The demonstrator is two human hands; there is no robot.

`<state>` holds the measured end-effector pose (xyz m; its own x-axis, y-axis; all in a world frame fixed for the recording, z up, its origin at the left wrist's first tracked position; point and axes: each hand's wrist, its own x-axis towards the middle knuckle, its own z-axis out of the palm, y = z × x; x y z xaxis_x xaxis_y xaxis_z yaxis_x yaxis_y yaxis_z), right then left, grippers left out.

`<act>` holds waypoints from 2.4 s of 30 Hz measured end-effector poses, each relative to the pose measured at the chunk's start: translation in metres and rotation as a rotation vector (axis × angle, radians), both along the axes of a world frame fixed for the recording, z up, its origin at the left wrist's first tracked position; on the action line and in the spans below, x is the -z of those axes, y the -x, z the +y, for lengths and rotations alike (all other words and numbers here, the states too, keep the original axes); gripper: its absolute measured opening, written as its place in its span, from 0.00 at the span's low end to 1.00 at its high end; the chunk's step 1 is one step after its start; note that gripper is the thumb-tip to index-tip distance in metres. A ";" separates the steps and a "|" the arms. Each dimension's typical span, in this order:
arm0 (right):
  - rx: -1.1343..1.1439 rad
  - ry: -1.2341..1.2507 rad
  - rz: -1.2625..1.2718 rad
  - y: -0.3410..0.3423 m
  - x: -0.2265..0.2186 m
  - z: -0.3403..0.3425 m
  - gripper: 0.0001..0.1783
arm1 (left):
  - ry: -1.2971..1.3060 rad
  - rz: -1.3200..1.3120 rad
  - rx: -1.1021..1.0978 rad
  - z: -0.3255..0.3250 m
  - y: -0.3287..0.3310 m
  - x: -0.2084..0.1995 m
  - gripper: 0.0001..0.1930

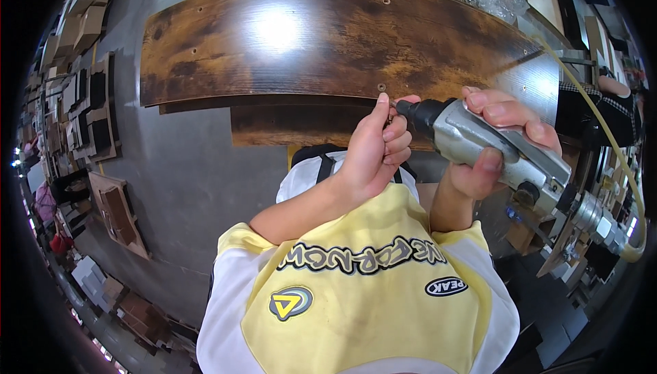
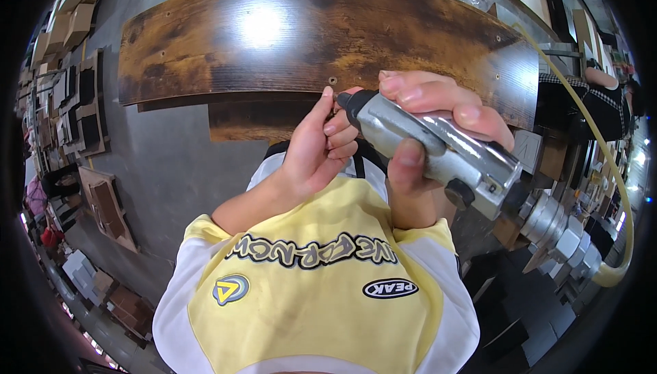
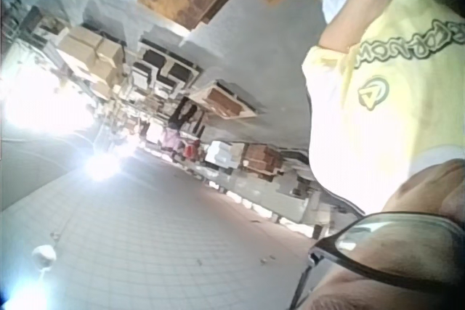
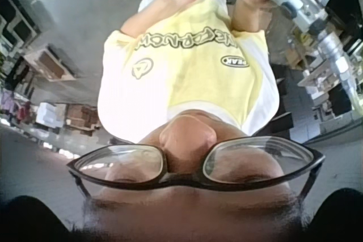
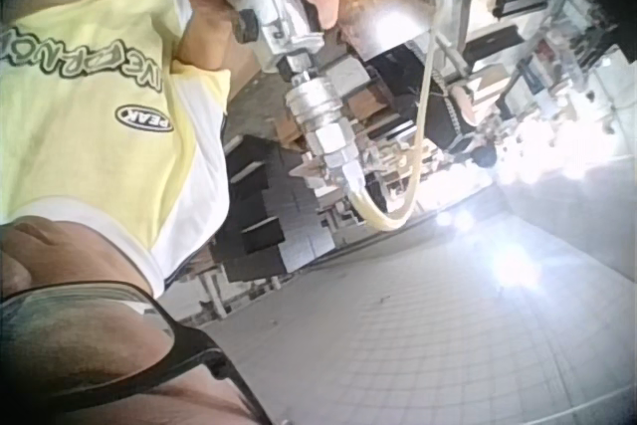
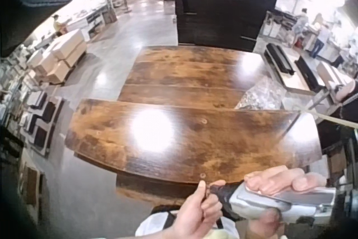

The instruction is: Using a pneumatic screwdriver to fasten wooden panels together during furniture manufacturing.

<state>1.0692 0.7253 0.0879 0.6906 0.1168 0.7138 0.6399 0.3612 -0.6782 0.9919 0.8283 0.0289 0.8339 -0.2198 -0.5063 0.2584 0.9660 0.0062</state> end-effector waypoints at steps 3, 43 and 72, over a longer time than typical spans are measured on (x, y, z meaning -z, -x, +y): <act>-0.023 0.049 0.011 -0.012 0.005 0.001 0.27 | 0.020 0.011 -0.005 -0.004 -0.013 0.009 0.19; -0.083 0.073 0.054 -0.147 0.026 0.111 0.16 | -0.176 0.018 0.068 0.071 0.097 0.068 0.13; -0.525 -0.249 0.589 0.030 -0.003 0.122 0.25 | -2.116 -0.410 0.045 0.159 0.118 0.010 0.09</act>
